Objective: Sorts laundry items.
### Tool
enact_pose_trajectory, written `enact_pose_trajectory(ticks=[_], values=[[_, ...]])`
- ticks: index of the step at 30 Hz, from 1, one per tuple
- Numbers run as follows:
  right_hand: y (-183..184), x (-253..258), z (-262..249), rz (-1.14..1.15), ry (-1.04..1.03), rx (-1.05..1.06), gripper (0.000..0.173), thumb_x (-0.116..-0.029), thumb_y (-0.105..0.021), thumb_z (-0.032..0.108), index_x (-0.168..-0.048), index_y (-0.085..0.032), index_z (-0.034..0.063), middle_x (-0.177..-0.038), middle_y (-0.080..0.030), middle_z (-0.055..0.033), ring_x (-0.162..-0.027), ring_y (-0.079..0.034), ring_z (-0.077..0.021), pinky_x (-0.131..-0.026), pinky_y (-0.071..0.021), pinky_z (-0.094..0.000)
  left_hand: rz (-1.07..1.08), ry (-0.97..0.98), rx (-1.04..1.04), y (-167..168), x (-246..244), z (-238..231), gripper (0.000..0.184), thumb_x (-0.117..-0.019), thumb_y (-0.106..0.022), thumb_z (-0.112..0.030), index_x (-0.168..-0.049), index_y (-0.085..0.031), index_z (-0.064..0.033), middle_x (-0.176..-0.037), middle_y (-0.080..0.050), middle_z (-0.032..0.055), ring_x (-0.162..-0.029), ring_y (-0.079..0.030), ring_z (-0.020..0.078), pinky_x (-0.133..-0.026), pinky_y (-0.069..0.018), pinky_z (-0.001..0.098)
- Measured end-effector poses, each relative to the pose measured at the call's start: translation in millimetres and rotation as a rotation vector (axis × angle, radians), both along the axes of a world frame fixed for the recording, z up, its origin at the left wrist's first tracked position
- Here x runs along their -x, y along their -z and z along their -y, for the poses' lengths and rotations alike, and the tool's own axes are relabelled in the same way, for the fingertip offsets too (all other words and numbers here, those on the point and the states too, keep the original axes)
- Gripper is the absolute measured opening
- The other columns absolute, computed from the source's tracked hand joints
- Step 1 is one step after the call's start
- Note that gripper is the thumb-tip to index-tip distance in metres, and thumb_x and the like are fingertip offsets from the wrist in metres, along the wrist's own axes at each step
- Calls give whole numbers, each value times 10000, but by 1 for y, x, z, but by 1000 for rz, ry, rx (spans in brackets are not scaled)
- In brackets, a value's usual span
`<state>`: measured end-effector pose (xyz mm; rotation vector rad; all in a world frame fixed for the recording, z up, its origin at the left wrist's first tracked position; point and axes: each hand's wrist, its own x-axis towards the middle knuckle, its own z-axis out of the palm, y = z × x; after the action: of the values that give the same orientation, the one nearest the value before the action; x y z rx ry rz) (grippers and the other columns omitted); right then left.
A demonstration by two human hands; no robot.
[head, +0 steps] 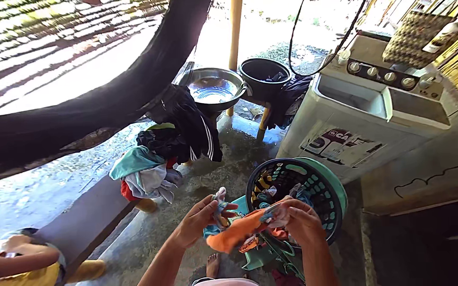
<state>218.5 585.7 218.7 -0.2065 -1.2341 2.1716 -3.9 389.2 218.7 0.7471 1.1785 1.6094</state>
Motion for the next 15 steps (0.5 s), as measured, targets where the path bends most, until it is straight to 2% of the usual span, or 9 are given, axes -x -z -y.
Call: enact_pose_trajectory(ticks=[2, 5, 7, 9, 10, 12, 13, 14, 15], values=[[2, -4, -4, -57, 15, 30, 158, -892, -727, 178, -993, -815, 93, -1009, -754, -40, -913, -710, -110, -827, -604, -295, 20, -21, -4, -1, 6, 4, 337, -1091, -280, -185, -1318, -495, -59, -1210, -732, 97, -1059, -732, 210, -881, -609, 328], [5, -1, 0, 164, 31, -242, 239, -922, -688, 270, -1065, -796, 112, -1050, -713, 14, -927, -658, -75, -820, -568, -270, 69, 40, -82, -2, 8, 7, 314, -1082, -340, -171, -1286, -558, -73, -1327, -683, 108, -1161, -693, 209, -908, -596, 320], [8, 8, 11, 301, -44, -414, 276, -939, -658, 238, -1130, -761, 68, -1100, -687, 3, -971, -644, -68, -853, -567, -265, 29, 121, -99, -2, 4, 4, 345, -1071, -401, -182, -1319, -606, -57, -1432, -614, 87, -1231, -646, 179, -957, -568, 309], [13, 21, 25, 315, -160, -502, 327, -929, -681, 234, -1177, -733, 27, -1118, -660, -5, -968, -614, -30, -823, -537, -212, -86, 173, -80, -2, -4, -2, 340, -1062, -448, -203, -1303, -648, -69, -1445, -597, 32, -1204, -636, 110, -957, -555, 282], [16, 28, 32, 298, -207, -522, 310, -918, -702, 219, -1148, -731, 13, -1091, -643, 3, -947, -591, -7, -801, -516, -182, -137, 182, -63, -2, -7, -4, 326, -1057, -468, -201, -1277, -663, -62, -1409, -608, 21, -1168, -638, 90, -953, -555, 282], [19, 40, 43, 312, -223, -534, 163, -900, -716, 182, -917, -714, 20, -984, -623, 28, -897, -559, 18, -770, -478, -158, -203, 145, 7, -3, -14, -8, 274, -1048, -495, -194, -1182, -692, -58, -1245, -647, -7, -1041, -653, 56, -888, -573, 264], [19, 43, 46, 336, -202, -509, 149, -907, -710, 151, -841, -699, 18, -943, -625, 27, -875, -568, 13, -770, -491, -163, -206, 110, 45, -3, -15, -9, 258, -1058, -484, -183, -1166, -685, -62, -1142, -671, -22, -965, -665, 46, -841, -581, 255], [17, 44, 47, 354, -174, -467, 137, -914, -688, 121, -816, -694, 25, -913, -627, 34, -857, -581, 8, -770, -506, -171, -188, 63, 83, -4, -17, -11, 238, -1070, -462, -164, -1152, -667, -74, -1028, -706, -33, -886, -683, 43, -788, -589, 245], [16, 44, 46, 358, -153, -407, 128, -921, -667, 103, -811, -690, 43, -896, -631, 44, -847, -593, 3, -773, -517, -182, -160, 31, 113, -3, -17, -11, 246, -1080, -435, -153, -1169, -654, -82, -977, -717, -35, -844, -687, 42, -748, -585, 230]])
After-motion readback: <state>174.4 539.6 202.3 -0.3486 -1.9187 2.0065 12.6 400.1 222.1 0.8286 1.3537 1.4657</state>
